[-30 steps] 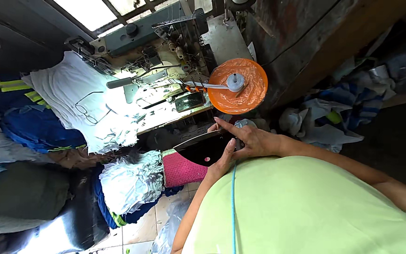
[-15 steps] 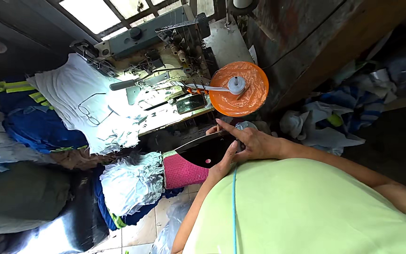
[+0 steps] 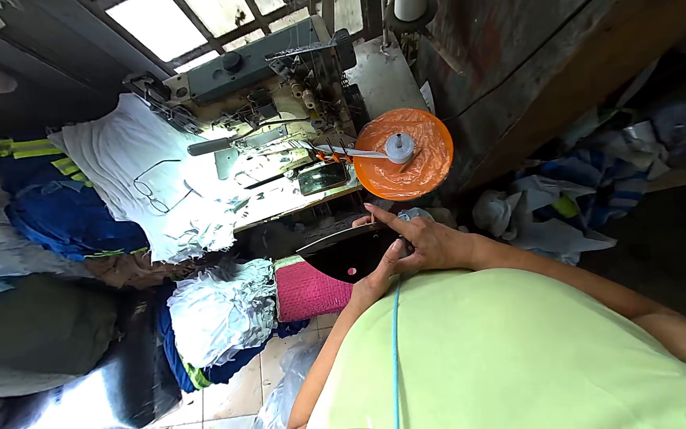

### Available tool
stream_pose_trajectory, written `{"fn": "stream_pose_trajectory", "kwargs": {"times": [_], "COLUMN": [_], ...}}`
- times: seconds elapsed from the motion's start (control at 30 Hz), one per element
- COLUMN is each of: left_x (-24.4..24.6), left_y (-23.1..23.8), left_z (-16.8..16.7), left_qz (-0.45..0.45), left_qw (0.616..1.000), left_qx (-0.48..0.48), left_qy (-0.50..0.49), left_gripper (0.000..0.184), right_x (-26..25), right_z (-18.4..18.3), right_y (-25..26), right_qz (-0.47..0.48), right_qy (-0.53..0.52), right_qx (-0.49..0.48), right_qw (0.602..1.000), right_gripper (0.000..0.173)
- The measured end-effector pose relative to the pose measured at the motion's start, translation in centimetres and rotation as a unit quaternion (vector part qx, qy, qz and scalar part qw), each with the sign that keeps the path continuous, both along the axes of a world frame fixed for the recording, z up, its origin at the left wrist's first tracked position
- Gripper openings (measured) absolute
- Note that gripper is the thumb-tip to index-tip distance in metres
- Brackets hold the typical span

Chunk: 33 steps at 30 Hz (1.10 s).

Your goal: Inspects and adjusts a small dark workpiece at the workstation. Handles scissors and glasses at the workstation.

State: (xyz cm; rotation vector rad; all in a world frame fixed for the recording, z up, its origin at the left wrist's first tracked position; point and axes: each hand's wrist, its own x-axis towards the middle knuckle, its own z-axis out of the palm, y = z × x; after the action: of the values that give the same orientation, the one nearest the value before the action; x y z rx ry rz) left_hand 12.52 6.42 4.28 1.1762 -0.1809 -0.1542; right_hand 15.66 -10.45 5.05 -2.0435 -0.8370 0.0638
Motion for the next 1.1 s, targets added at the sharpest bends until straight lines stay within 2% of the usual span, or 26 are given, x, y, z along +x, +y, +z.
{"fn": "stream_pose_trajectory", "kwargs": {"times": [0.07,0.17,0.33,0.43,0.67,0.77,0.83,0.9,1.1], "left_x": [0.4,0.9,0.1,0.3,0.3,0.2,0.6,0.5,0.4], "left_y": [-0.1,-0.1,-0.2,0.1,-0.6,-0.4,-0.3,-0.2,-0.1], "left_z": [0.3,-0.2,0.1,-1.3,-0.5,-0.6,-0.7,-0.5,-0.6], "left_qz": [0.009,0.037,0.048,0.037,0.067,0.042,0.021,0.016,0.011], "left_qw": [0.998,0.992,0.998,0.999,0.997,0.999,0.999,1.000,0.999], "left_qx": [0.031,0.064,0.048,0.024,0.026,0.026,0.028,0.026,0.031], "left_qy": [-0.046,-0.101,0.005,-0.015,0.005,-0.004,-0.033,-0.010,-0.036], "left_gripper": [0.046,0.034,0.012,0.021,0.012,0.017,0.031,0.041,0.044], "right_x": [0.0,0.0,-0.3,-0.3,0.0,-0.1,-0.1,-0.2,0.3], "right_z": [0.1,-0.2,0.2,0.2,-0.4,-0.4,-0.1,-0.1,-0.6], "right_y": [-0.1,-0.1,0.1,0.0,0.0,-0.1,-0.2,-0.2,-0.1], "right_qz": [0.005,0.006,-0.021,-0.019,-0.038,-0.030,-0.010,-0.004,0.026], "right_qy": [-0.001,-0.013,-0.019,-0.017,-0.096,-0.074,-0.034,-0.019,-0.001], "right_qx": [0.002,0.013,-0.011,-0.019,-0.018,-0.032,-0.029,-0.014,0.021], "right_qw": [1.000,1.000,1.000,0.999,0.995,0.996,0.999,1.000,0.999], "right_gripper": [0.093,0.087,0.084,0.082,0.073,0.080,0.089,0.094,0.092]}}
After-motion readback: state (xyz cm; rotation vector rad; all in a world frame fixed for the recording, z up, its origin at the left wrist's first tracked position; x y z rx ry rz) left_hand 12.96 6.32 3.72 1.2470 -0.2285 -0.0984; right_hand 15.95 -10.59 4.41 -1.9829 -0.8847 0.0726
